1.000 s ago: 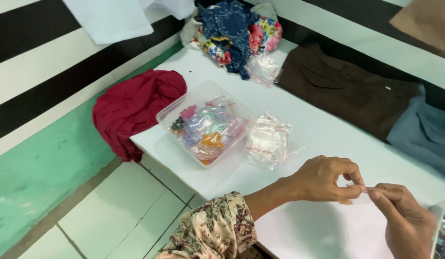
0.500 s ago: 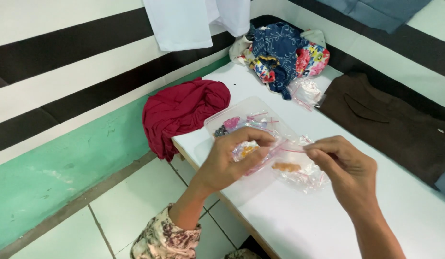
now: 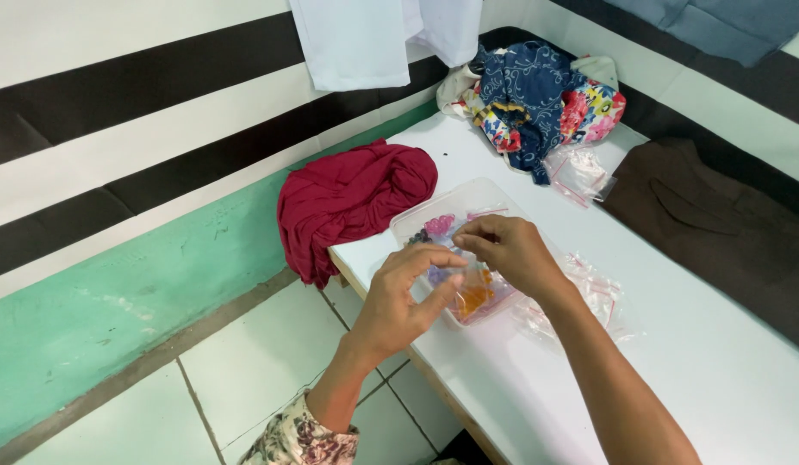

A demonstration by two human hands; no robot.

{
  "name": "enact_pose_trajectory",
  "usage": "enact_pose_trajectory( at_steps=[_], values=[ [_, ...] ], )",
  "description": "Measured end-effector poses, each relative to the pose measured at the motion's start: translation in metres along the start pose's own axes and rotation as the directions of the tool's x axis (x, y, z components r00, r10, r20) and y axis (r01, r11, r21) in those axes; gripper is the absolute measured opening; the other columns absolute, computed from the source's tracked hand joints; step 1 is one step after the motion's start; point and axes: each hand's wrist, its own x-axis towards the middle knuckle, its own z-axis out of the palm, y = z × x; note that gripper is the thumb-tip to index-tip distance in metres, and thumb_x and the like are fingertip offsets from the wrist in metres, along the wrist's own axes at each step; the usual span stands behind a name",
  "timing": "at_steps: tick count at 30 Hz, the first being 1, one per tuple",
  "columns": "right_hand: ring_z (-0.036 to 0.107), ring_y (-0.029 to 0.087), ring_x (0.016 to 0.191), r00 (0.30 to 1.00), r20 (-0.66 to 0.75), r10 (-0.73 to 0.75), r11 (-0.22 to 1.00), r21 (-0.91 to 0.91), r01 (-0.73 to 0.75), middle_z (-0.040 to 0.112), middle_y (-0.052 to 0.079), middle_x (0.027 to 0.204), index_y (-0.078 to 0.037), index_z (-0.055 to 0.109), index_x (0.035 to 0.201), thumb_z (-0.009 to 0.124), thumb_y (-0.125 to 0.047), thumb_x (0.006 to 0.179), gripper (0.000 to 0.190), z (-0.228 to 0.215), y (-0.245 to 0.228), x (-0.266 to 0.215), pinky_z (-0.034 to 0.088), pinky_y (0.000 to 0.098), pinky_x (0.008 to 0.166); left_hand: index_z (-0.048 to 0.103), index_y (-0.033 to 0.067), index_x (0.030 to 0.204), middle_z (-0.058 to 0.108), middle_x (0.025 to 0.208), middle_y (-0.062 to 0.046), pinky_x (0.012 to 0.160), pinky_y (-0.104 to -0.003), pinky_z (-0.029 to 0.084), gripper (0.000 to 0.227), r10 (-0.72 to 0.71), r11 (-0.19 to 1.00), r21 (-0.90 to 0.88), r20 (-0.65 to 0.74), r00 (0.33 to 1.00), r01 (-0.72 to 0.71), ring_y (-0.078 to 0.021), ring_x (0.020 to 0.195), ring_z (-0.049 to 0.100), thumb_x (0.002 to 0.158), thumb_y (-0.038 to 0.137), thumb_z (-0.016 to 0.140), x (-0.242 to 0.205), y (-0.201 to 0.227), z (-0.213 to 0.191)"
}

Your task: The person picks up several small orange buttons and black buttons from a container and places them into small plastic bags.

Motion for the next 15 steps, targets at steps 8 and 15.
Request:
enact_pose_trajectory(
  at_steps=[8, 15],
  values=[
    [0.075, 0.029, 0.082, 0.997, 0.006, -0.083, 0.980, -0.179, 0.083, 0.076, 0.018, 0.096, -0.007, 0.075, 0.120, 0.073, -0.014, 0.092, 0.029, 0.019, 0.006, 0.009, 0.061, 0.0399, 0.077, 0.076, 0.0046, 0.098, 0.075, 0.094, -0.014, 0.112, -0.053, 0.032, 0.032, -0.015, 0.901, 0.420, 0.284, 0.959, -0.111, -0.0292, 0.095, 0.072, 0.099, 0.035, 0.067, -0.020, -0.028, 0.014],
    [0.074, 0.031, 0.102, 0.999, -0.035, -0.036, 0.994, -0.101, 0.032, 0.071, 0.018, 0.121, -0.007, 0.068, 0.132, 0.072, -0.017, 0.093, 0.040, -0.026, -0.021, -0.049, 0.063, 0.0380, 0.086, 0.076, 0.0086, 0.095, 0.073, 0.101, -0.011, 0.112, -0.058, 0.030, 0.030, -0.050, 0.850, 0.512, 0.316, 0.947, -0.126, -0.0310, 0.104, 0.069, 0.098, 0.036, 0.065, -0.021, -0.036, 0.017]
  ],
)
